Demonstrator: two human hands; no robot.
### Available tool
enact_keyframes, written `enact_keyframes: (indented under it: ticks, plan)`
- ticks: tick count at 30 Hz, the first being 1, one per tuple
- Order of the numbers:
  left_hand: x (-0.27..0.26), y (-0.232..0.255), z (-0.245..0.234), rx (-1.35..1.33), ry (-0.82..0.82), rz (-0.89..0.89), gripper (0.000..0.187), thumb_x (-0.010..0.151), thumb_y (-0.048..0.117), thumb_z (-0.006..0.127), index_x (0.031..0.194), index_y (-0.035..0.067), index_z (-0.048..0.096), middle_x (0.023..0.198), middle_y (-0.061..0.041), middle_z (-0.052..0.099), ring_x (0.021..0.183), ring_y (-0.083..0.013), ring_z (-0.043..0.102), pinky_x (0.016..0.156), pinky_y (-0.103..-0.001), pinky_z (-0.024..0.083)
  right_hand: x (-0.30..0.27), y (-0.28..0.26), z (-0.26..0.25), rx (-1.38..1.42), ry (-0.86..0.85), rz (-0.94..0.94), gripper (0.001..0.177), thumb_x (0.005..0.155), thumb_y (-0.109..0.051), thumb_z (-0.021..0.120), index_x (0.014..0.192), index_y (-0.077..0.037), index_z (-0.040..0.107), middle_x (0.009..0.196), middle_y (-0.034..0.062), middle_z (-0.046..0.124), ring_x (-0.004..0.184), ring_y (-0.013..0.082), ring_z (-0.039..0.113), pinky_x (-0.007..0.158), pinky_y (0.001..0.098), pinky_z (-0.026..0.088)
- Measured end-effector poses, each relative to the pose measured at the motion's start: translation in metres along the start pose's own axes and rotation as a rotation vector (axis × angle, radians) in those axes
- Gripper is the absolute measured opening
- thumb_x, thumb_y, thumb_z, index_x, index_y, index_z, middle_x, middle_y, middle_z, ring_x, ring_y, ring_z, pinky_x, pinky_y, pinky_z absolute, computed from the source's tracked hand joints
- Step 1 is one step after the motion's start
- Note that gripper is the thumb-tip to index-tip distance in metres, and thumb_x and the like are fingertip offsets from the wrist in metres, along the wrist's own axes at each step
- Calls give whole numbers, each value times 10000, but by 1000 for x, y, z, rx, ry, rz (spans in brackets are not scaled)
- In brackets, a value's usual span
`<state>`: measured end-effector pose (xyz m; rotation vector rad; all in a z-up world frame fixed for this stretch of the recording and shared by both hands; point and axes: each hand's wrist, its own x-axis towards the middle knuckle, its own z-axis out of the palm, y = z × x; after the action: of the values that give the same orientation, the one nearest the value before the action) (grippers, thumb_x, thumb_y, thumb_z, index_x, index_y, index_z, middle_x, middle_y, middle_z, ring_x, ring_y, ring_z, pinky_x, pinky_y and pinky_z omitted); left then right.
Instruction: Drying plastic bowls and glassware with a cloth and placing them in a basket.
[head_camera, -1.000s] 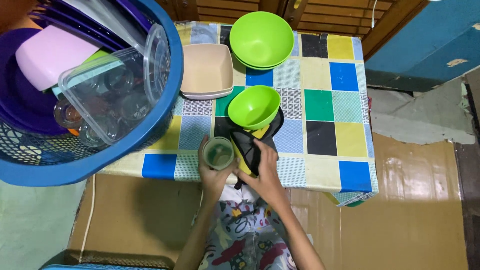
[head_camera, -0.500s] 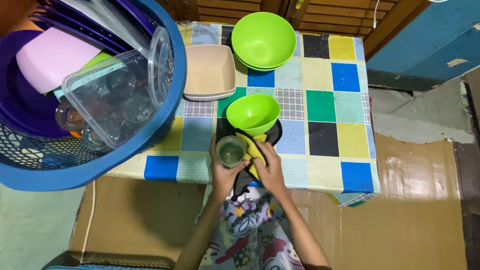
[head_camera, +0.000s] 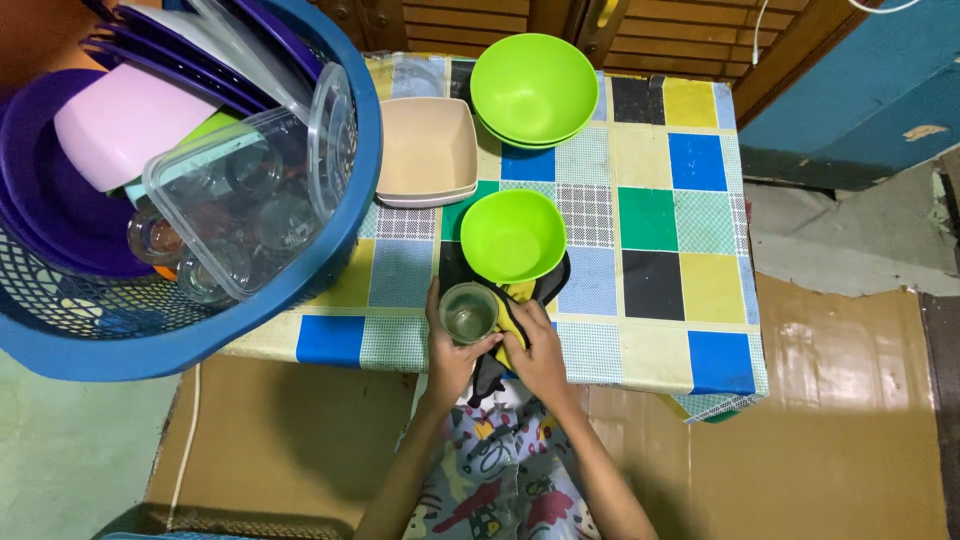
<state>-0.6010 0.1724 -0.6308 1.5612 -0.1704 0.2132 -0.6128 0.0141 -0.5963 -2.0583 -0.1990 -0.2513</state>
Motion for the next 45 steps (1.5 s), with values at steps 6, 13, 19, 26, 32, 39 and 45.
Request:
enact_keyframes:
  ticks: [6,13,19,26,32,39,45]
  plan:
    - [-2,-6,2,-29,3,-37,1167,765,6,874,1623,30,84,1337,-170,601,1222,-278,630,1011,-388,561,2,-10,-4,97,72,-13,442,863,-57,600,1294,40,598,1030,171,576,954,337,646,843,331,510]
    - [-2,-12,0,-2,-16,26,1162,770,-3,876,1619,35,84,1356,-166,581,1245,-279,612,1030,-395,551,-1,3,2,52,39,8,424,856,-32,615,1268,64,604,1018,182,565,981,335,635,859,324,493]
    - [-2,-23,0,-25,-1,19,1143,774,5,871,1617,36,99,1346,-165,583,1230,-276,615,1018,-395,552,-1,7,3,197,80,-5,371,847,-16,604,1204,83,591,1019,172,568,944,318,625,854,325,497]
    - [-1,-5,-1,-1,-24,4,1104,792,2,855,1617,37,122,1367,-166,577,1256,-280,607,1045,-391,537,0,3,4,129,60,-11,395,849,-13,607,1233,77,594,1046,171,584,981,318,633,876,336,496]
    - [-2,-15,-1,-49,-15,-30,1120,781,-7,856,1616,42,111,1372,-165,563,1256,-277,599,1043,-394,539,1,2,6,121,45,14,464,848,-27,596,1303,62,597,1026,169,577,959,312,631,868,336,497]
    - [-1,-14,-4,-41,-26,-51,1138,771,-27,857,1618,43,99,1361,-168,568,1242,-276,606,1036,-395,536,-3,3,9,147,69,3,458,842,-31,602,1289,64,605,1007,156,562,943,281,624,853,321,496]
    - [-1,-18,-4,-49,-35,-32,1143,780,-18,854,1622,42,84,1350,-161,574,1228,-265,619,1022,-389,557,-3,16,15,133,54,9,445,846,-22,591,1281,70,588,1045,158,578,984,290,621,887,322,487]
